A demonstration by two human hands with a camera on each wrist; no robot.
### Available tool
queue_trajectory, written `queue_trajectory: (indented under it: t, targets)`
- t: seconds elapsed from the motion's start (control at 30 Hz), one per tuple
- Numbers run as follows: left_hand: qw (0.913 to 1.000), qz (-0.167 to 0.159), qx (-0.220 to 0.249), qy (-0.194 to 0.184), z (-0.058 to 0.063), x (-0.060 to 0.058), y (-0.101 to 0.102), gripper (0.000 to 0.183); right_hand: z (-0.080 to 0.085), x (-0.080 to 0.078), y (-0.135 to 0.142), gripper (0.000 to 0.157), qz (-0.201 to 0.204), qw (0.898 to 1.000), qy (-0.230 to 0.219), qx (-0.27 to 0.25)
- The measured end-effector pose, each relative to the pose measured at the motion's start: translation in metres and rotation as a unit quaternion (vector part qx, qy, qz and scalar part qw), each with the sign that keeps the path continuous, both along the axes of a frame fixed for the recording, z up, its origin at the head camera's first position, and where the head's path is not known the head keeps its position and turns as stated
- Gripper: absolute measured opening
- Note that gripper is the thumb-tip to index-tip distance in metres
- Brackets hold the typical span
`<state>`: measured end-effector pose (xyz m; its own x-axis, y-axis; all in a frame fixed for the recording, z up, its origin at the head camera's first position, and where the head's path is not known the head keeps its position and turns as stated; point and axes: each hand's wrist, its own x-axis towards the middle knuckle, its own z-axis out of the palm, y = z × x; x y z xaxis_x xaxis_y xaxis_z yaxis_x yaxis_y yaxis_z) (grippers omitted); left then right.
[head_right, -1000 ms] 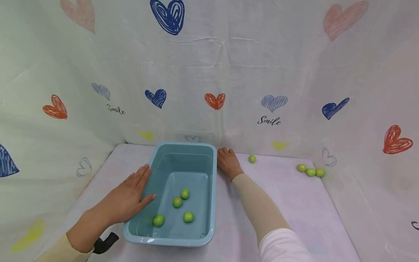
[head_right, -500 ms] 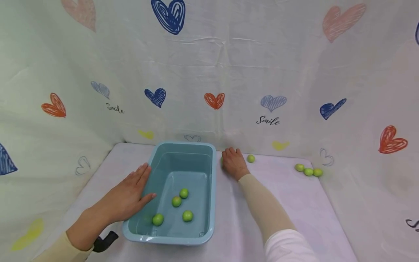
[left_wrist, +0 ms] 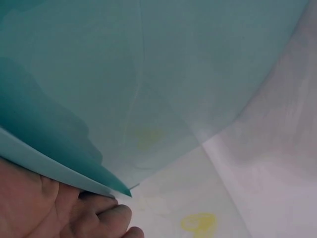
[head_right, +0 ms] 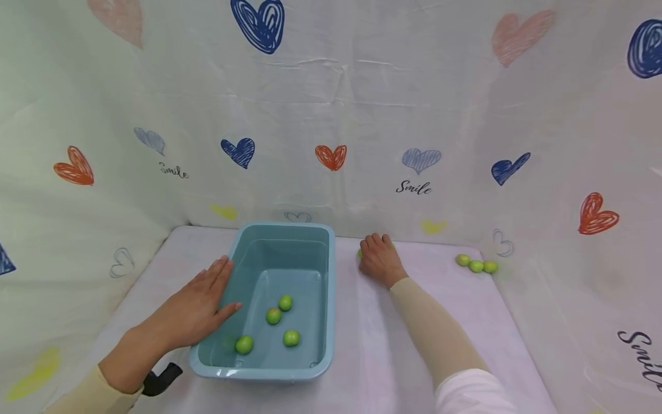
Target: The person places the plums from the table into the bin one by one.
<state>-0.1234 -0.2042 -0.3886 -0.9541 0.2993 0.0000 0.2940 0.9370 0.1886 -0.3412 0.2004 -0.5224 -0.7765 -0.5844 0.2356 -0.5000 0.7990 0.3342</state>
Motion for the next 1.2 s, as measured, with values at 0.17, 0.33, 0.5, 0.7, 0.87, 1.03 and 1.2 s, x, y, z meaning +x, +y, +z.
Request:
queue_trajectory:
  t: [0.17, 0.33, 0.5, 0.7, 0.87, 1.03, 1.2]
  targets:
    - [1.0000, 0.001, -0.001, -0.004, 0.001, -0.001, 0.000, 0.086, 0.006, 0.006, 0.007, 0.023, 0.028, 0.998, 0.048, 0.002]
    - [1.0000, 0.000, 0.000, -0.006, 0.001, 0.000, -0.001, 0.087, 0.014, 0.013, 0.011, 0.028, 0.048, 0.996, 0.077, 0.002]
    - [1.0000, -0.003, -0.001, -0.001, 0.002, 0.001, -0.001, 0.087, 0.026, 0.021, 0.013, 0.030, 0.054, 0.995, 0.079, -0.004]
    - [1.0000, -0.004, -0.001, -0.001, 0.002, -0.001, 0.000, 0.088, 0.043, 0.029, 0.017, 0.034, 0.084, 0.989, 0.118, -0.028]
    - [1.0000, -0.004, -0.004, 0.000, 0.003, -0.002, 0.000, 0.088, 0.056, 0.034, 0.017, 0.034, 0.112, 0.983, 0.139, -0.042]
    - [1.0000, -0.004, 0.000, -0.001, 0.004, -0.002, 0.000, 0.088, 0.071, 0.040, 0.014, 0.033, 0.130, 0.981, 0.137, -0.049]
    - [1.0000, -0.007, 0.001, 0.000, 0.005, -0.002, 0.000, 0.089, 0.083, 0.047, 0.009, 0.031, 0.149, 0.977, 0.140, -0.053]
